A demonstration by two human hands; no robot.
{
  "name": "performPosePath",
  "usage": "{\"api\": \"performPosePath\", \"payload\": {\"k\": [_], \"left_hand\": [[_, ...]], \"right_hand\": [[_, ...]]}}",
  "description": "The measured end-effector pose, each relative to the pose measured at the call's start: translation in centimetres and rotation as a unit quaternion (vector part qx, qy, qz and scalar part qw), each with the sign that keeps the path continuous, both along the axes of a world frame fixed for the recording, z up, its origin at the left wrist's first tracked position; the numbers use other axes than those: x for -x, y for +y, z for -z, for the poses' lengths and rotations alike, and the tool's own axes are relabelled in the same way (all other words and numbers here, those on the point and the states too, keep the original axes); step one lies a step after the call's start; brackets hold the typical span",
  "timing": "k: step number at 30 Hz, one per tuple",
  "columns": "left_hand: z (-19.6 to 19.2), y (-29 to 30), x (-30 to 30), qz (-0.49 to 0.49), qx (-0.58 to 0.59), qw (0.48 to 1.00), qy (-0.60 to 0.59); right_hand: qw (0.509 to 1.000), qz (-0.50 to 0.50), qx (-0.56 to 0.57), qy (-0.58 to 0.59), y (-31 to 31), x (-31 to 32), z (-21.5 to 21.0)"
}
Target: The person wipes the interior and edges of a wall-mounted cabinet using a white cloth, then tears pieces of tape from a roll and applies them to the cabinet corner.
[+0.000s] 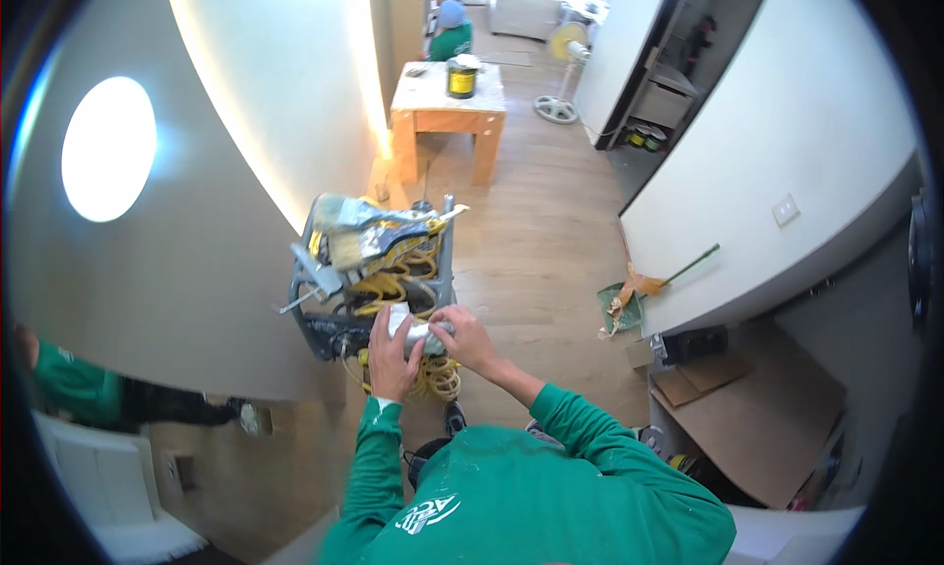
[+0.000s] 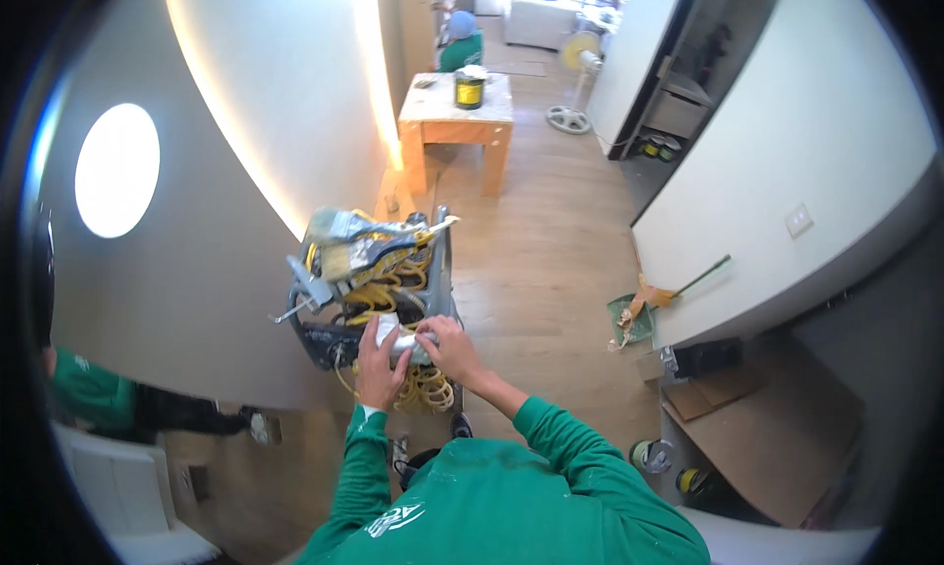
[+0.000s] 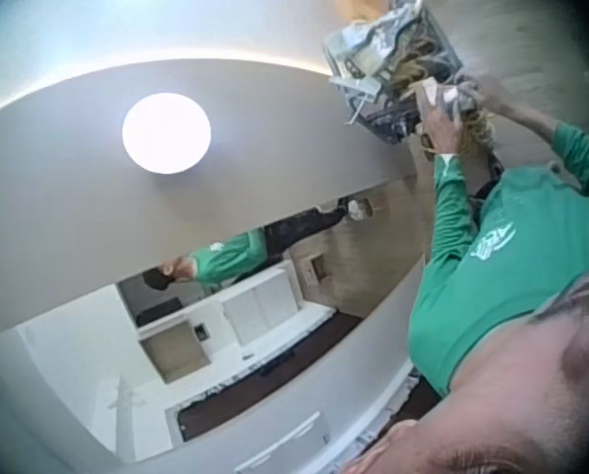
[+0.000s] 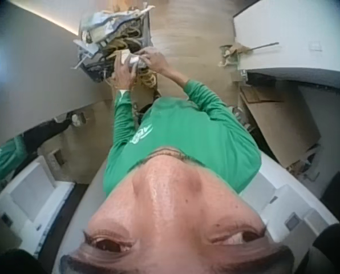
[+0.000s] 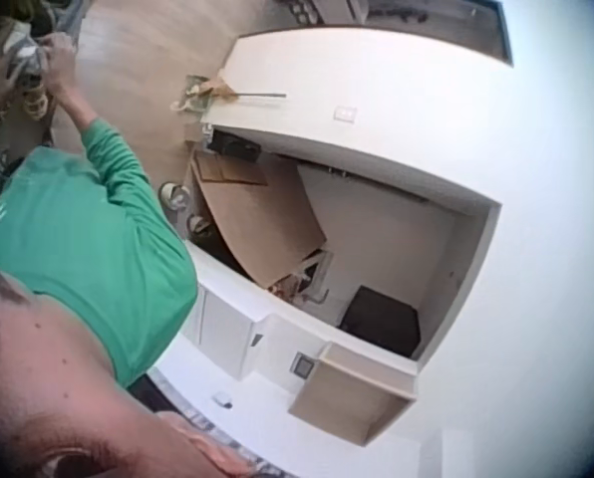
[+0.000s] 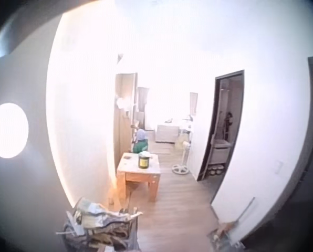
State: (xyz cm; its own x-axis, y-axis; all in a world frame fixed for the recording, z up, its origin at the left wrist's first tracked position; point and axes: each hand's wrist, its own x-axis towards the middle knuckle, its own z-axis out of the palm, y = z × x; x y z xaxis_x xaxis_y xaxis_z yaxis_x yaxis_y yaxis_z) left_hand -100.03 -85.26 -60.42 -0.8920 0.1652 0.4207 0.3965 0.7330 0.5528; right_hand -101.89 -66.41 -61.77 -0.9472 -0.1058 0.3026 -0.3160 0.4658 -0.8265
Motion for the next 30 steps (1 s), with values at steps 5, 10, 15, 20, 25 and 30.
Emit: {"api": "performPosePath", "payload": {"k": [5, 10, 15, 20, 25, 30], "left_hand": [[-0.2, 0.4, -0.2, -0.024, -0.062, 0.998, 0.002], [-0.9, 1.6, 0.9, -0.049, -0.058, 0.994, 0.083], [2.3, -0.1, 2.2, -0.060, 0.089, 0.991, 0.083], [6.2, -3.1, 4.5, -0.043, 0.175, 0.931, 0.317], [6.0, 10.9, 6.1, 0.007, 0.108, 0.931, 0.347], [3.5, 21.8, 6.3, 0.140, 0.031, 0.934, 0.327]], "right_hand": [[0.999, 0.026, 0.004, 0.031, 0.6, -0.6, 0.0], [0.983, 0.150, 0.060, -0.083, 6.5, -3.6, 3.0], [0.937, 0.272, 0.057, -0.213, 16.6, -12.0, 13.6], [0.827, 0.427, 0.047, -0.363, 25.6, -27.7, 24.7], [0.638, 0.582, 0.132, -0.487, 30.7, -44.2, 28.8], [0.482, 0.598, 0.206, -0.606, 33.4, -56.0, 32.7]]}}
